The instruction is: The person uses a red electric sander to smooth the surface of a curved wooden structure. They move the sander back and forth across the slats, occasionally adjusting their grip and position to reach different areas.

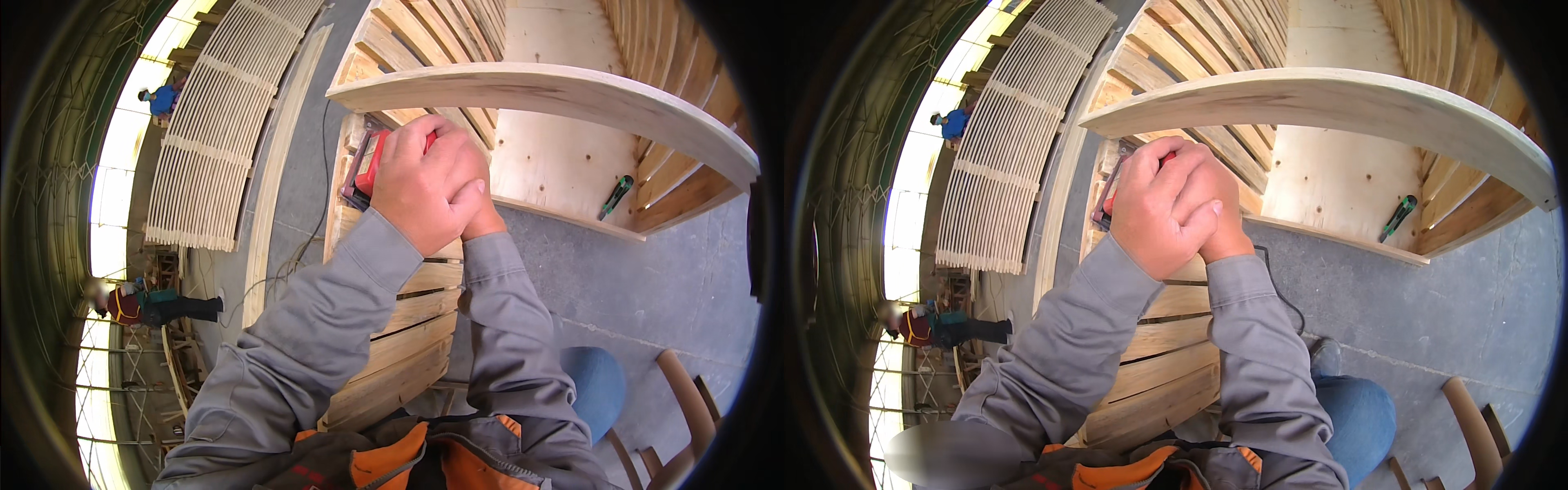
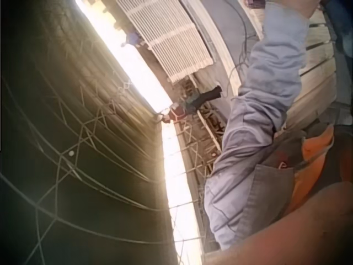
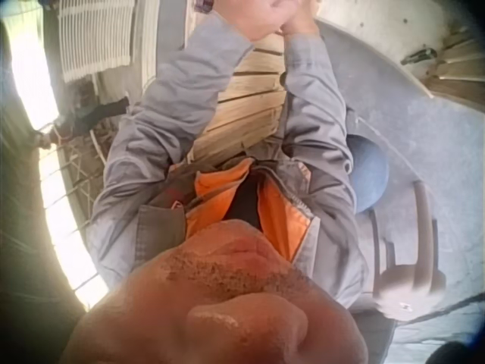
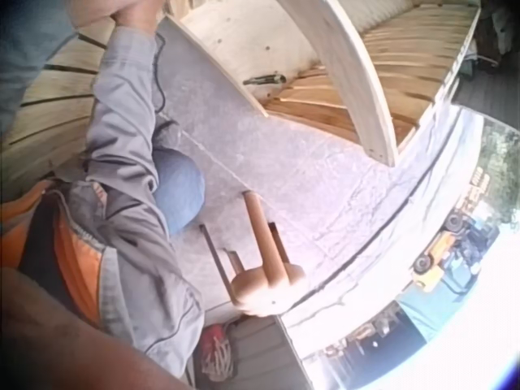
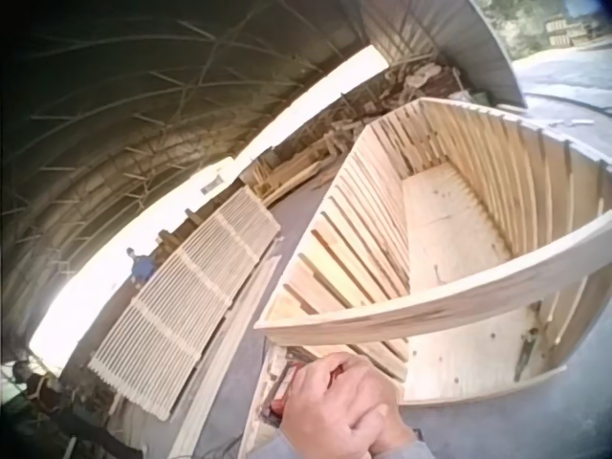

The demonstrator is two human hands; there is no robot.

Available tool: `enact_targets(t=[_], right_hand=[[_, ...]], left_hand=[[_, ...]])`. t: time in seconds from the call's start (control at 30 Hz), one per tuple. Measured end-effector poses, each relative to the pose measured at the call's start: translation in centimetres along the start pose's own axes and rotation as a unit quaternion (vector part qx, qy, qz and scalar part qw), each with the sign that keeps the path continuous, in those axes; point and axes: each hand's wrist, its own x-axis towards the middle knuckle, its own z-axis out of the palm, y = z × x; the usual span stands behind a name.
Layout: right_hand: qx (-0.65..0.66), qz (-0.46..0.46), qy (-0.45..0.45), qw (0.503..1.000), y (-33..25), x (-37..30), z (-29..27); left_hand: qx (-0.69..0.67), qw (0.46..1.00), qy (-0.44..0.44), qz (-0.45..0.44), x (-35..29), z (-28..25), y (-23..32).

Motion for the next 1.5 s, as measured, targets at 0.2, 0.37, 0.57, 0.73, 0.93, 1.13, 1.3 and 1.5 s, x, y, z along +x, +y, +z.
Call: enact_targets(t=[0.2, 0.37, 0.57, 0.73, 0.93, 1.13, 1.3, 1.5], right_hand=[[0.026, 0.007, 0.012, 1.000, -1.2, 0.4, 0.6], [-0.018, 0.020, -0.020, 0.999, 1.1, -0.5, 0.6], [0.001, -0.009, 0.005, 1.000, -0.2, 0.2, -0.1], [0.022, 0.030, 0.010, 0.999, -0.8, -0.3, 0.5], [0.019, 0.083, 0.013, 0.996, 4.5, -2.7, 0.4], [-0.005, 0.233, -0.033, 0.972, 6.3, -3.3, -0.6], [0.127, 0.133, 0.011, 0.983, 4.6, -3.3, 0.6], [0.027, 0.083, 0.007, 0.996, 4.9, -2.5, -0.1]], left_hand=[[0.045, 0.995, 0.021, 0.090, 0.4, -1.1, -0.3], [-0.031, 0.999, -0.004, -0.013, -1.1, 1.0, -1.0], [-0.018, 1.000, 0.008, -0.010, -0.3, 0.1, 0.0], [-0.013, 1.000, 0.014, 0.007, -0.6, -0.6, 0.1], [-0.078, 0.989, -0.117, -0.057, -2.5, 3.0, -0.4], [-0.079, 0.973, -0.200, -0.086, -3.4, 4.9, -0.4], [-0.022, 0.988, -0.142, -0.052, -2.7, 2.4, 1.4], [-0.065, 0.984, -0.158, -0.053, -2.1, 2.6, 0.2]])
